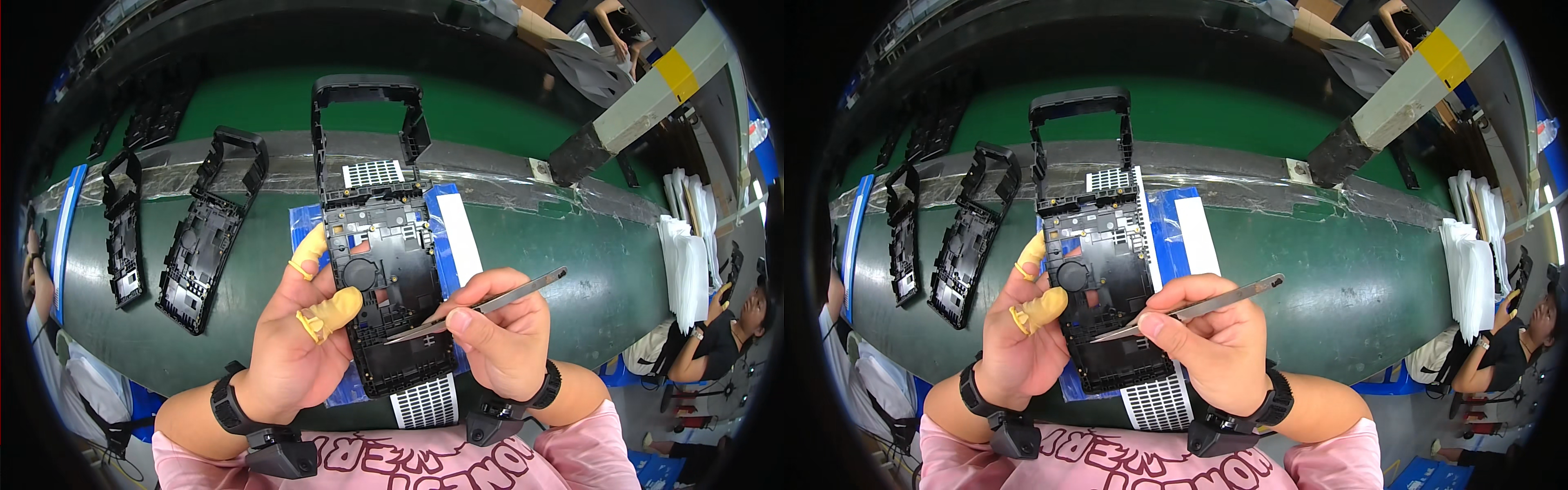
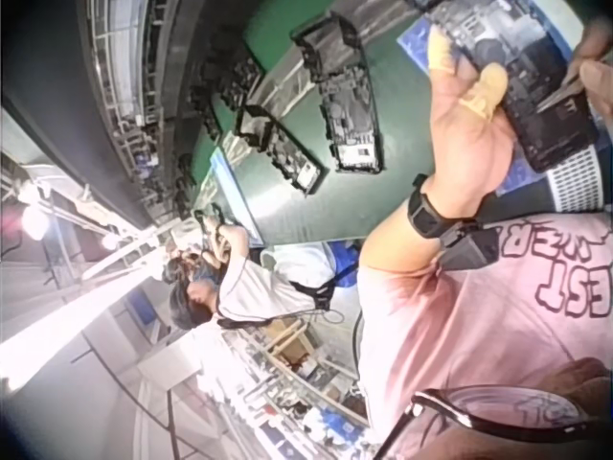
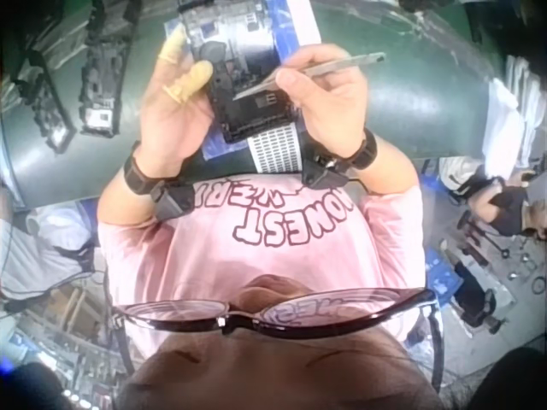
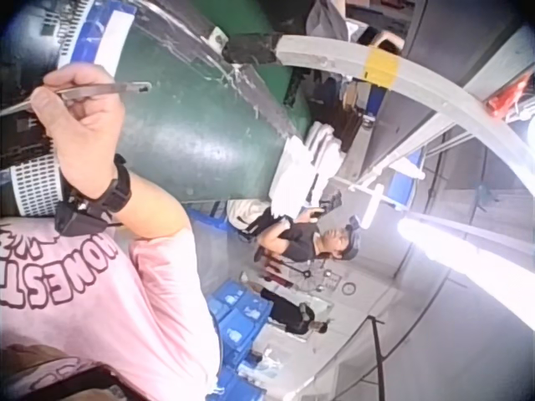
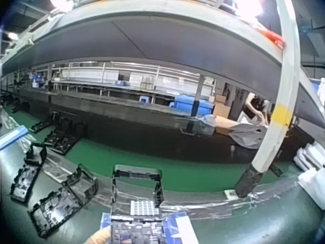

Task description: Assembling electronic components using tweezers on a factory line.

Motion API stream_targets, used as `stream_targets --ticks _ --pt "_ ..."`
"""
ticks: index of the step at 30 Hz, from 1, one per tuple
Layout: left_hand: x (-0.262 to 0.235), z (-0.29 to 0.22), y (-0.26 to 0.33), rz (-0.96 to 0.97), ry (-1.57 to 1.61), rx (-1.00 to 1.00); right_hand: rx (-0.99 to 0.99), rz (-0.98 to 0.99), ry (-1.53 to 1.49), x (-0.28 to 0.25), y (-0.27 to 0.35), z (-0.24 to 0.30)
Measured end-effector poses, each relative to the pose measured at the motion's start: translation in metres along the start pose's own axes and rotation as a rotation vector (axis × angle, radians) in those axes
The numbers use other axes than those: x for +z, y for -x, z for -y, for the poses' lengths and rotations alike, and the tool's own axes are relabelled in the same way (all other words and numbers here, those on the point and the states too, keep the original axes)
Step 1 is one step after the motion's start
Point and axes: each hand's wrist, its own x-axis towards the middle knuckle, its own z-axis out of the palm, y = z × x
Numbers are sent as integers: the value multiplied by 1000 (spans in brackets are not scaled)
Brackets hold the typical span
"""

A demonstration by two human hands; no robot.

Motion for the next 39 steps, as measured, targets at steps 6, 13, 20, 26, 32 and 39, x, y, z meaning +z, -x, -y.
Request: stream_targets --ticks 6,13,20,26,32,39 --pt "-1 0 0 8 1 -5 -7 -6 -3 1 1 -1" --pt "-1 1 0 -21 0 3 -13 -17 24 1 0 -2" --pt "1 0 0 -2 -1 9 -12 -4 40 1 -1 -3" --pt "2 1 1 -7 30 4 -17 -17 20 2 0 -2" --pt "-1 11 1 23 -261 84 -64 -21 90 1 1 -2" --pt "-4 -12 -11 -136 -400 407 -100 -167 52 -25 -39 5"
